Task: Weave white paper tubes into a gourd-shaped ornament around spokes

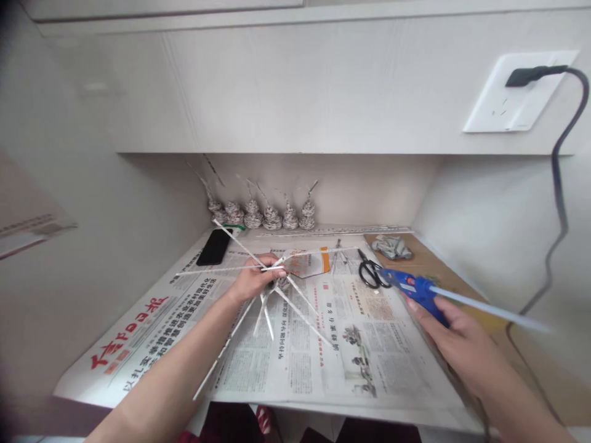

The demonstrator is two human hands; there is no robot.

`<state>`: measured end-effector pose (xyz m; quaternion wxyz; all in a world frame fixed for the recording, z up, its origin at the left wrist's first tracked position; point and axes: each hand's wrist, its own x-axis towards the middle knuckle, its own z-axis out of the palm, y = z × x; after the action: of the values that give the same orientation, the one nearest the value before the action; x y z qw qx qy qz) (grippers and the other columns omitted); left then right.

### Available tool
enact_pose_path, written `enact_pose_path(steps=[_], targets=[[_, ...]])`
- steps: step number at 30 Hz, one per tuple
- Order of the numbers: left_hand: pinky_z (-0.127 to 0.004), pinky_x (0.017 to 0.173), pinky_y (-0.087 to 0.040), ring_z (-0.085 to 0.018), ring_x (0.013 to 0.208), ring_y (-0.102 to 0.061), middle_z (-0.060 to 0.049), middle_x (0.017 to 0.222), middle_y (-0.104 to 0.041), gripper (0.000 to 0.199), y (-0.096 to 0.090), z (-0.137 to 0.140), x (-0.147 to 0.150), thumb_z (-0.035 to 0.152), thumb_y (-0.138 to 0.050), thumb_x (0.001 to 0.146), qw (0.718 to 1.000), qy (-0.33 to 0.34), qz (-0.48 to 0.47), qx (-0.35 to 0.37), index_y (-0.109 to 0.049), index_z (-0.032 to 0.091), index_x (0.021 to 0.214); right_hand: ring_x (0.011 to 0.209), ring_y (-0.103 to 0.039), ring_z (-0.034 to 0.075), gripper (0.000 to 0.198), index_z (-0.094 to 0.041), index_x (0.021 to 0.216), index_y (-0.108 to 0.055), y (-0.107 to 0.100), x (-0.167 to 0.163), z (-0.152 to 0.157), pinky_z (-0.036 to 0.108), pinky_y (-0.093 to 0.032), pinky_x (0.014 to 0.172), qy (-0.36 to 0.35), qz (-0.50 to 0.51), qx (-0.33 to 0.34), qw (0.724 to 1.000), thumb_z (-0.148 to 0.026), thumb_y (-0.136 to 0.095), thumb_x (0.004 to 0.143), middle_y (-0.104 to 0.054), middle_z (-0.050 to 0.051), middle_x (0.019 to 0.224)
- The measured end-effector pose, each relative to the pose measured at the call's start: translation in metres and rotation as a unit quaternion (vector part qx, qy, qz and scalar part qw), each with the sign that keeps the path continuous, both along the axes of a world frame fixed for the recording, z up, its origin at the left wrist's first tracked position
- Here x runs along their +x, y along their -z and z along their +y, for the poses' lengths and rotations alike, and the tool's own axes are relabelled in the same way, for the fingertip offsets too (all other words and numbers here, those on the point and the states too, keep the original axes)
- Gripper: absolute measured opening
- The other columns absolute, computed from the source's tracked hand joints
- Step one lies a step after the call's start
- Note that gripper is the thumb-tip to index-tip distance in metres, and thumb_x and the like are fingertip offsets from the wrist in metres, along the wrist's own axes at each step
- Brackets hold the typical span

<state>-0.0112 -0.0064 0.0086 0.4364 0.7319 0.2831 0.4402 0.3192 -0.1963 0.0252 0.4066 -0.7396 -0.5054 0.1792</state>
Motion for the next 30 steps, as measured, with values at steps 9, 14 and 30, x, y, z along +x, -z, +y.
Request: enact_pose_path(steps=[9, 14, 30], targets=[[-0.030, 0.076, -0.047, -0.018, 0.076, -0.062, -0.006, 0.078, -0.069, 0.021, -0.005, -0.007, 0.002, 0.038, -0.073, 0.072, 0.997, 0.062, 0.032, 0.028, -0.075, 0.017, 0.076, 0.062, -0.047, 0.017, 0.042, -0.022, 0.062, -0.055, -0.041, -0.094, 0.002, 0.029, -0.041, 0.055, -0.171, 0.079, -0.008, 0.982, -0.058, -0.054, 0.084, -0.051, 0.002, 0.065], [-0.029, 0.075, -0.047, -0.017, 0.075, -0.062, -0.006, 0.078, -0.069, 0.020, -0.004, -0.008, 0.004, 0.036, -0.074, 0.072, 0.997, 0.073, 0.021, 0.018, -0.075, 0.016, 0.075, 0.059, -0.042, 0.015, 0.037, -0.023, 0.070, -0.056, -0.045, -0.105, 0.005, 0.026, -0.035, 0.050, -0.182, 0.082, -0.030, 0.980, -0.057, -0.054, 0.084, -0.045, -0.001, 0.063], [-0.029, 0.074, -0.048, -0.017, 0.074, -0.061, -0.006, 0.078, -0.068, 0.022, -0.004, -0.009, 0.005, 0.039, -0.073, 0.072, 0.996, 0.083, 0.034, 0.016, -0.075, 0.018, 0.076, 0.060, -0.049, 0.015, 0.034, -0.021, 0.089, -0.066, -0.034, -0.105, 0.008, 0.026, -0.041, 0.051, -0.171, 0.078, -0.056, 0.981, -0.054, -0.058, 0.082, -0.055, 0.000, 0.067]])
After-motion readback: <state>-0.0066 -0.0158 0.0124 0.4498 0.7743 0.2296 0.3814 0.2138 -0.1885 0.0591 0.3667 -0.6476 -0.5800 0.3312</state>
